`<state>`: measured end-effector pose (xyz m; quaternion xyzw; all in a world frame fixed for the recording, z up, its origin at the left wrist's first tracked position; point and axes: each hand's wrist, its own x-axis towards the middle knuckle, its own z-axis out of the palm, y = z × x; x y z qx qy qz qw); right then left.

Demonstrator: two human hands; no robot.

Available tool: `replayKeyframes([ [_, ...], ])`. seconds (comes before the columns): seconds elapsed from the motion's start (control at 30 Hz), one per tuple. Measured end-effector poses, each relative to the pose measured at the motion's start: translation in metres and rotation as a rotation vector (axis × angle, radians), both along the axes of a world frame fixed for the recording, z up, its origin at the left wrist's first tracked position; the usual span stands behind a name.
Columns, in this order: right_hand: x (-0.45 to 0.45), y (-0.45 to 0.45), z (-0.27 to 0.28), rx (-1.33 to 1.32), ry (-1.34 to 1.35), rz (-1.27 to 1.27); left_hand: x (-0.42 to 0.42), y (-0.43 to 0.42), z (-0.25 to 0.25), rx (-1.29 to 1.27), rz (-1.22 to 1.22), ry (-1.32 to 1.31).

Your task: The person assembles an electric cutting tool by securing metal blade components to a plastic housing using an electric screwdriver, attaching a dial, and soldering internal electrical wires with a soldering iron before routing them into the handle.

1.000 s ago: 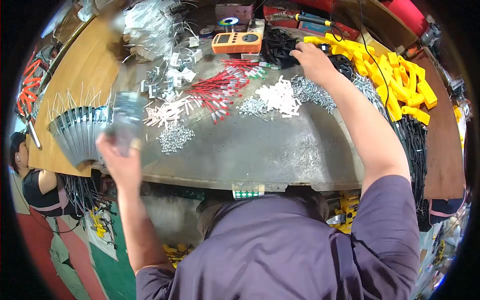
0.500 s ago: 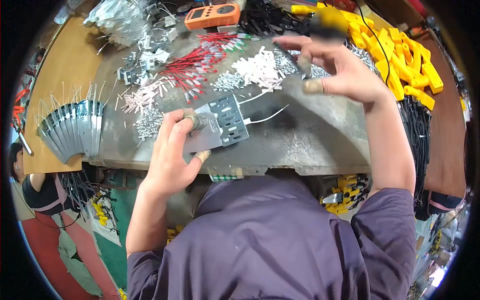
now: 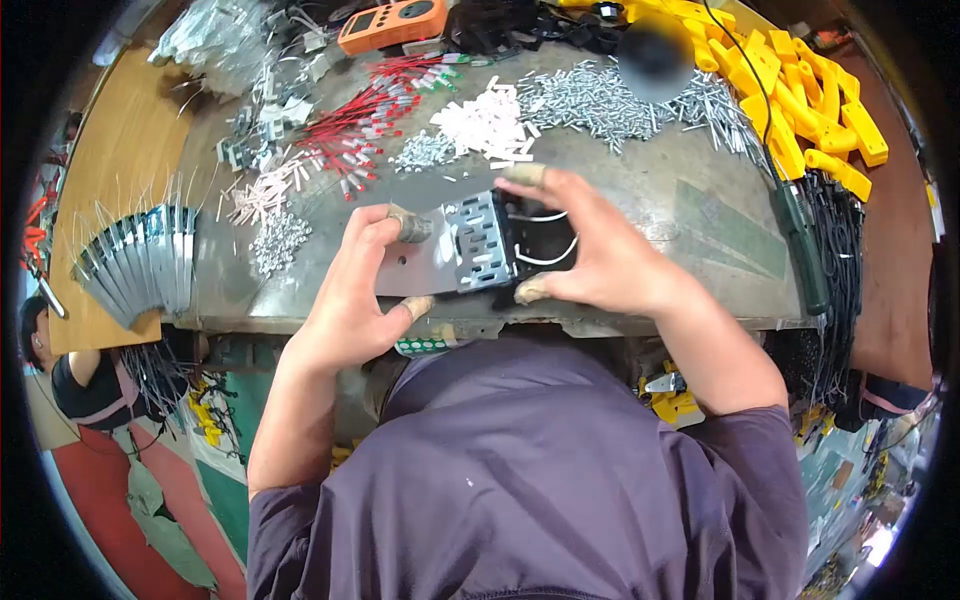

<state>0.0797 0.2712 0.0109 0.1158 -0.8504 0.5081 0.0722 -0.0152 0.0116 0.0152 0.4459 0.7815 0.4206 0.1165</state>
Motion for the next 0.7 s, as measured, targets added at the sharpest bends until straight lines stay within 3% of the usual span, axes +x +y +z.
replayKeyframes([
  [0.07, 0.004, 0.000, -0.004, 0.138, -0.176, 0.036, -0.002, 0.005, 0.007, -0.171, -0.048, 0.088],
  [0.13, 0.003, 0.000, -0.020, 0.187, 0.084, 0.058, -0.002, 0.018, 0.009, -0.174, -0.091, 0.167],
  [0.27, 0.011, 0.001, -0.001, 0.062, -0.151, 0.116, 0.010, 0.048, 0.008, -0.069, -0.076, 0.220],
  [0.33, 0.013, 0.006, -0.003, -0.015, -0.158, 0.171, 0.014, 0.064, 0.001, -0.145, -0.017, 0.035],
  [0.4, 0.014, 0.023, 0.010, -0.038, -0.185, 0.172, 0.014, 0.067, -0.005, -0.149, -0.013, 0.186],
  [0.47, 0.014, 0.062, 0.031, 0.082, -0.140, 0.031, 0.013, 0.066, -0.005, -0.206, -0.024, 0.209],
  [0.5, 0.012, 0.089, 0.028, 0.287, -0.129, -0.312, 0.013, 0.067, -0.005, -0.202, -0.026, 0.204],
  [0.57, 0.003, 0.158, 0.046, 0.391, 0.033, -0.741, 0.013, 0.067, -0.005, -0.205, -0.020, 0.184],
  [0.6, -0.003, 0.206, 0.052, 0.564, -0.042, -0.957, 0.013, 0.067, -0.004, -0.207, -0.008, 0.163],
  [0.63, -0.003, 0.266, 0.043, 0.819, 0.071, -0.984, 0.014, 0.067, -0.004, -0.204, -0.007, 0.169],
  [0.7, 0.001, 0.320, 0.038, 1.008, -0.207, -1.082, 0.014, 0.066, -0.004, -0.224, -0.011, 0.201],
])
